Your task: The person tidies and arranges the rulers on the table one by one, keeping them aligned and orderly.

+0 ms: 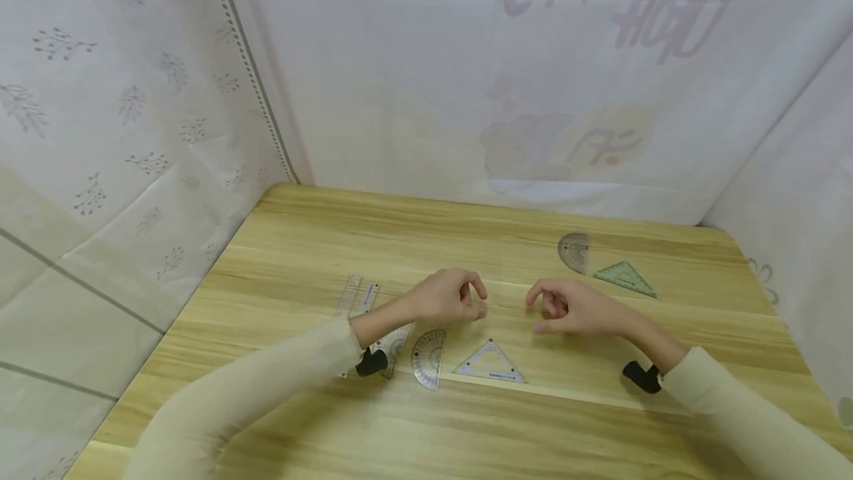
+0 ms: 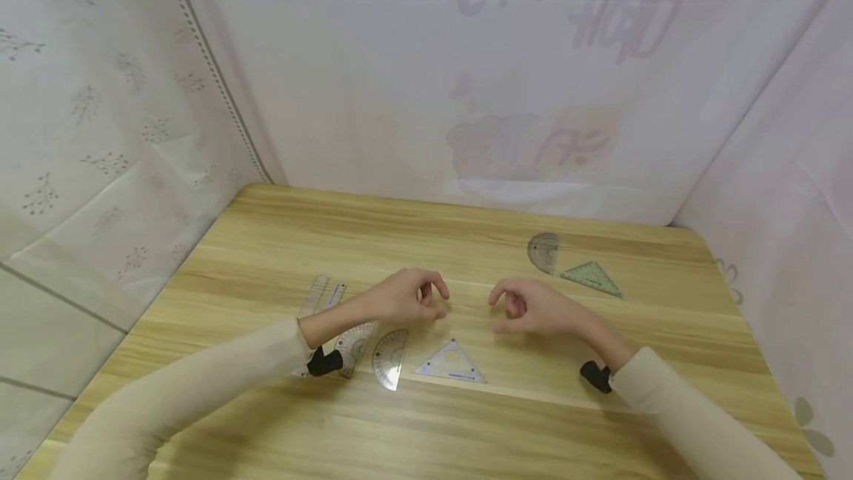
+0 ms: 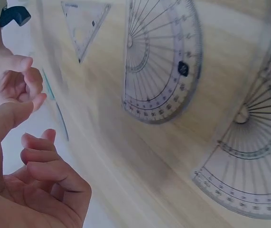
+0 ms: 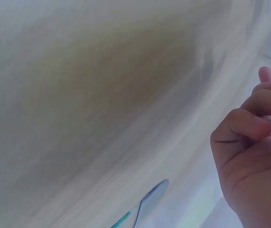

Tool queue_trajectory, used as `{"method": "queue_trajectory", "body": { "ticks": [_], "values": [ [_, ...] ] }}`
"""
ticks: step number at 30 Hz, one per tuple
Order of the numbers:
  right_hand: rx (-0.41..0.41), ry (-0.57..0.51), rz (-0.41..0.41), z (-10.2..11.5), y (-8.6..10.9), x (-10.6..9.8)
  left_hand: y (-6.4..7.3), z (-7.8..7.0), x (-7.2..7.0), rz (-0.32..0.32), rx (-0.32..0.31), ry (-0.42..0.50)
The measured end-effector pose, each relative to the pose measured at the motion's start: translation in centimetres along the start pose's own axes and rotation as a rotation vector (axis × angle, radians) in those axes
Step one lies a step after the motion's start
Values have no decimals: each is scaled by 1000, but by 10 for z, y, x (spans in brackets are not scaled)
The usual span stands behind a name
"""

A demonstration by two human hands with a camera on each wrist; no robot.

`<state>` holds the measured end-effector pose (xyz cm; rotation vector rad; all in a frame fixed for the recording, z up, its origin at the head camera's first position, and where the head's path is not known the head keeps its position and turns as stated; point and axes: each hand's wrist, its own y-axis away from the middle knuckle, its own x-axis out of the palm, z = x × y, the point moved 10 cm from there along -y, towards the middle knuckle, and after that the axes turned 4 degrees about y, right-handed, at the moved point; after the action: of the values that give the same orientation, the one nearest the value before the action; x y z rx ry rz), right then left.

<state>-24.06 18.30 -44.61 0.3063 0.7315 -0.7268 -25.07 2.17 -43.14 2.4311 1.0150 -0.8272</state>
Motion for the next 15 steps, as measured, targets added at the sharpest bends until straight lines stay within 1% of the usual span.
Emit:
{"method": "queue_trajectory", "body": {
  "ticks": [5, 10, 12, 15],
  "values": [
    [20, 22, 4, -8, 1, -6, -11, 0, -1, -7, 2, 0],
    [60, 33, 9, -18, 5, -13, -21, 0, -2, 6, -7, -1],
    [66, 45, 7, -22, 7, -16, -25, -1, -1, 12, -5, -1],
    [76, 34, 7, -28, 9, -20, -32, -2, 0, 15, 5, -4]
  ]
}}
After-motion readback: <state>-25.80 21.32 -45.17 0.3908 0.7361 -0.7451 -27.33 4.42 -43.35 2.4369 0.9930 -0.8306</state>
